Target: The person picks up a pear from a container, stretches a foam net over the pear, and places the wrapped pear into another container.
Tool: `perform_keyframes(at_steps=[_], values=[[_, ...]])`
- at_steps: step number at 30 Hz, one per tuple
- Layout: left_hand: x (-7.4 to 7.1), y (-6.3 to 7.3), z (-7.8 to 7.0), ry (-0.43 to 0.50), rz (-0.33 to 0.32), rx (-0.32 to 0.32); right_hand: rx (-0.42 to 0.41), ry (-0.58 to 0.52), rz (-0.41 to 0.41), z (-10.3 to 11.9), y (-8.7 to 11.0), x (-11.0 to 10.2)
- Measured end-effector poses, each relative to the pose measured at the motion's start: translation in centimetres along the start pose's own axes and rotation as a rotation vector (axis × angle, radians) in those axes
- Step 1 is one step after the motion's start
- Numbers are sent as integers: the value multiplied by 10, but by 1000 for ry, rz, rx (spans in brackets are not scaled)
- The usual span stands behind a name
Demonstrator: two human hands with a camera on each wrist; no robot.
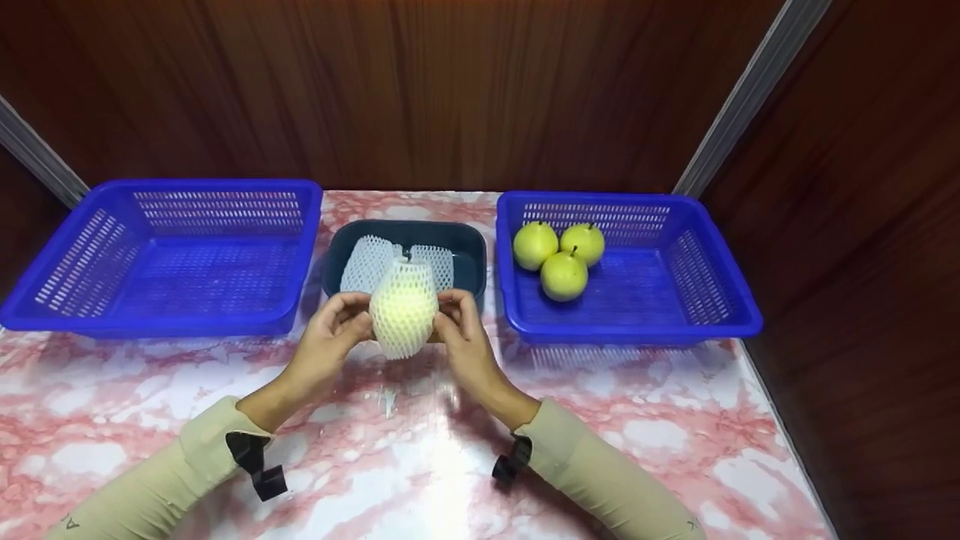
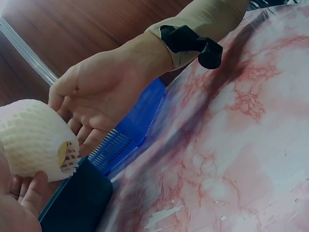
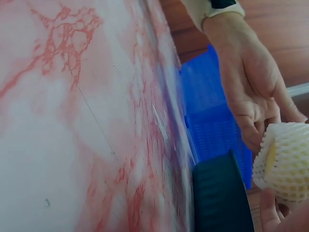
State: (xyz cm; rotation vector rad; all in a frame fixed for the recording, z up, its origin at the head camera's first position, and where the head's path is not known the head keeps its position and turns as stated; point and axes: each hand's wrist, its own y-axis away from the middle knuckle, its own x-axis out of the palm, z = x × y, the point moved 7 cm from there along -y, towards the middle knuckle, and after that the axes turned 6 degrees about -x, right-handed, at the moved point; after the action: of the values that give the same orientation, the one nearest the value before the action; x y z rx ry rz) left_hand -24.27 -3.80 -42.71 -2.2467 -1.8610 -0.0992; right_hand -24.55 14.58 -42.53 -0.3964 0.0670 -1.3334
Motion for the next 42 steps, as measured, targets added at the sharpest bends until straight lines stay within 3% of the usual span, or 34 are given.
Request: perform_keyframes(at_steps=[5,9,14,22,30,42], values=[[0,-1,1,-46,-6,-34,20,23,100,-1,2,5],[4,0,6,-99,66,-98,13,23,179,-3,3,10],[7,0,8,-132,138,-137,40,27,210,-5,2,11],[5,0,0,-103,171,-73,-28,217,242,5,-4,4],[9,2,-6,-191,221,30,-100,214,296,7,-5,4],[9,4,-5,-310,156,-18,-40,187,195,12,-9,5]])
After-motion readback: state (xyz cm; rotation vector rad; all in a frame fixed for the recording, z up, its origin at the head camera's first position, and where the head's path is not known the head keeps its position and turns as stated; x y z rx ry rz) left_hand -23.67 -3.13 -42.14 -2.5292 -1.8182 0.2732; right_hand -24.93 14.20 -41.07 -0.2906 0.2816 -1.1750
